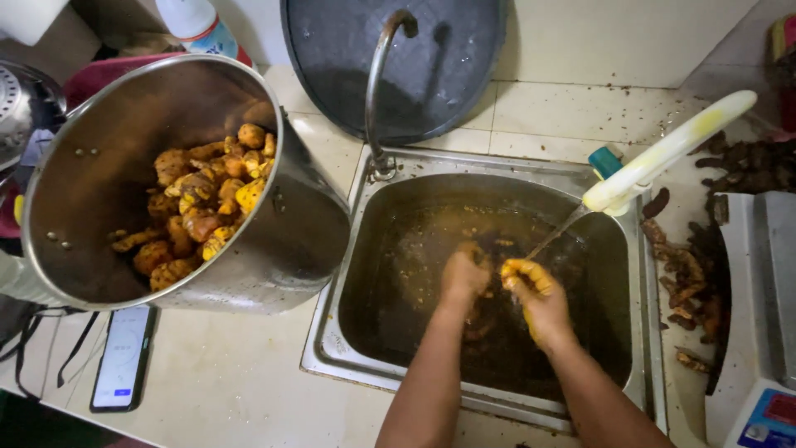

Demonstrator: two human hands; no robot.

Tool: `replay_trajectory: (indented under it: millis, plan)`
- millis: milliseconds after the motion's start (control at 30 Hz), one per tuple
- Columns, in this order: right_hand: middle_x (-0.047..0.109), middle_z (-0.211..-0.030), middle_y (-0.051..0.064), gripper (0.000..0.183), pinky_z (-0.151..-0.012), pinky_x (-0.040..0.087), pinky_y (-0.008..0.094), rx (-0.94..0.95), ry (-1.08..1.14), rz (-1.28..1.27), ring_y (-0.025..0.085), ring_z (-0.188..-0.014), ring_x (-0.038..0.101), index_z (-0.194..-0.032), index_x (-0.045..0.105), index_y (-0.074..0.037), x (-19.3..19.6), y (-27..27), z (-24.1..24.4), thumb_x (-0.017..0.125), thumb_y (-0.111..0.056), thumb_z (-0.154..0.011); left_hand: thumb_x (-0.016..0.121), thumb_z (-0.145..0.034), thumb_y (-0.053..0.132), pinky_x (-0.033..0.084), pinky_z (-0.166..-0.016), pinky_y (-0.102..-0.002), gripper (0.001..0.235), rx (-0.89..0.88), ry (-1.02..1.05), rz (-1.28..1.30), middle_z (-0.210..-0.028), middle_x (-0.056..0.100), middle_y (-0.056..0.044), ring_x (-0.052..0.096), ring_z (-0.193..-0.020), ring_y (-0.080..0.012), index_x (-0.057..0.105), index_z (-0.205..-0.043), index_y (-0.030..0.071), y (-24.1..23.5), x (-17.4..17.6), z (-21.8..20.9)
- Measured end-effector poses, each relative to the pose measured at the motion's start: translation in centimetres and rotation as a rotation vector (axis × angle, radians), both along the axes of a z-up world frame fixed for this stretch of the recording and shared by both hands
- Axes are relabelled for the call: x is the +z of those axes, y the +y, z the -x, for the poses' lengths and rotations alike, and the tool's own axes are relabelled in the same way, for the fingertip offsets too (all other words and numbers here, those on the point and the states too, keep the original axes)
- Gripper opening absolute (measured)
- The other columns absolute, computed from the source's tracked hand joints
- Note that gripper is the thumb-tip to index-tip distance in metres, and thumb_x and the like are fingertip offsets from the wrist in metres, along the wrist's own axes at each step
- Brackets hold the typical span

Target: Washing and scrubbing turmeric roots in a sink under running water

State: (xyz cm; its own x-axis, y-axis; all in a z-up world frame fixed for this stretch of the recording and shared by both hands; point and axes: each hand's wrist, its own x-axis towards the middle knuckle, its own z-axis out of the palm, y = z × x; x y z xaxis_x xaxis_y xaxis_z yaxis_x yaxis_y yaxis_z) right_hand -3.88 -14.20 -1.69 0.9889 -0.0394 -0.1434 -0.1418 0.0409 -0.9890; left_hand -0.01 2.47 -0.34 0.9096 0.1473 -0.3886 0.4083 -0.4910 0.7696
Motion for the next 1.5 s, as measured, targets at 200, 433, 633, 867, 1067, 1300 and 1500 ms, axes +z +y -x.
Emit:
replay_trajectory:
  millis: [200,433,633,867,1067,1300,1500]
  plan:
    - [0.066,-0.116,0.016,0.030,-0.102,0.055,0.047,-0.067,0.105,-0.500,0.024,-0.105,0.066,-0.132,0.060,0.001,3.0,0.3,0.2,0.054,0.001,-0.103,0.068,-0.091,0.026,0.055,-0.100,-0.052,0.037,-0.056,0.161,-0.432,-0.126,0.065,-0.020,0.064,-0.118,-0.0471,0.056,-0.125,0.015,2.9,-7.2,0.3]
    - [0.060,-0.122,0.011,0.029,-0.107,0.049,0.047,-0.103,0.294,-0.574,0.025,-0.112,0.062,-0.131,0.059,-0.007,0.4,-2.1,-1.8,0.055,-0.002,-0.103,0.080,-0.081,0.021,0.054,-0.061,-0.034,0.038,0.248,0.004,0.615,-0.100,0.066,-0.017,0.065,-0.085,-0.0302,0.070,-0.116,0.012,-2.0,2.0,0.7]
    - [0.057,-0.116,0.006,0.037,-0.093,0.056,0.034,-0.106,0.135,-0.307,0.017,-0.104,0.061,-0.130,0.065,-0.009,0.3,-0.9,-0.6,0.062,0.006,-0.096,0.079,-0.085,0.017,0.049,-0.035,-0.025,0.026,0.184,-0.120,0.708,-0.081,0.062,-0.016,0.062,-0.057,-0.0200,0.067,-0.107,0.009,-4.3,-0.9,1.0]
    - [0.067,-0.111,0.008,0.039,-0.090,0.059,0.033,-0.145,0.078,-0.188,0.014,-0.098,0.063,-0.127,0.070,-0.007,1.3,0.5,0.3,0.067,0.008,-0.092,0.073,-0.088,0.014,0.049,-0.031,-0.032,0.018,0.286,-0.101,0.619,-0.072,0.063,-0.021,0.058,-0.049,-0.0235,0.066,-0.099,0.002,-3.1,-1.8,0.0]
    - [0.067,-0.114,0.003,0.034,-0.085,0.059,0.029,-0.196,0.060,-0.146,0.010,-0.097,0.061,-0.125,0.070,-0.010,2.8,0.1,0.0,0.064,0.005,-0.096,0.074,-0.087,0.011,0.049,-0.031,-0.031,0.020,0.209,-0.156,0.664,-0.075,0.061,-0.020,0.057,-0.054,-0.0228,0.065,-0.102,0.000,-4.8,-0.9,0.6]
    - [0.069,-0.108,0.005,0.037,-0.085,0.059,0.030,-0.153,0.042,-0.087,0.011,-0.095,0.062,-0.125,0.071,-0.008,3.8,0.2,0.2,0.066,0.008,-0.092,0.068,-0.090,0.015,0.050,-0.029,-0.035,0.019,0.271,-0.175,0.628,-0.075,0.062,-0.022,0.056,-0.048,-0.0234,0.064,-0.102,0.001,-5.0,-4.1,-1.0]
    - [0.070,-0.118,0.005,0.034,-0.081,0.058,0.025,-0.203,0.037,-0.079,0.010,-0.096,0.063,-0.128,0.068,-0.010,2.5,-0.4,0.0,0.062,0.003,-0.097,0.069,-0.092,0.017,0.054,-0.037,-0.036,0.020,0.226,-0.120,0.605,-0.085,0.063,-0.023,0.060,-0.058,-0.0275,0.066,-0.106,0.003,-5.7,-3.5,0.2]
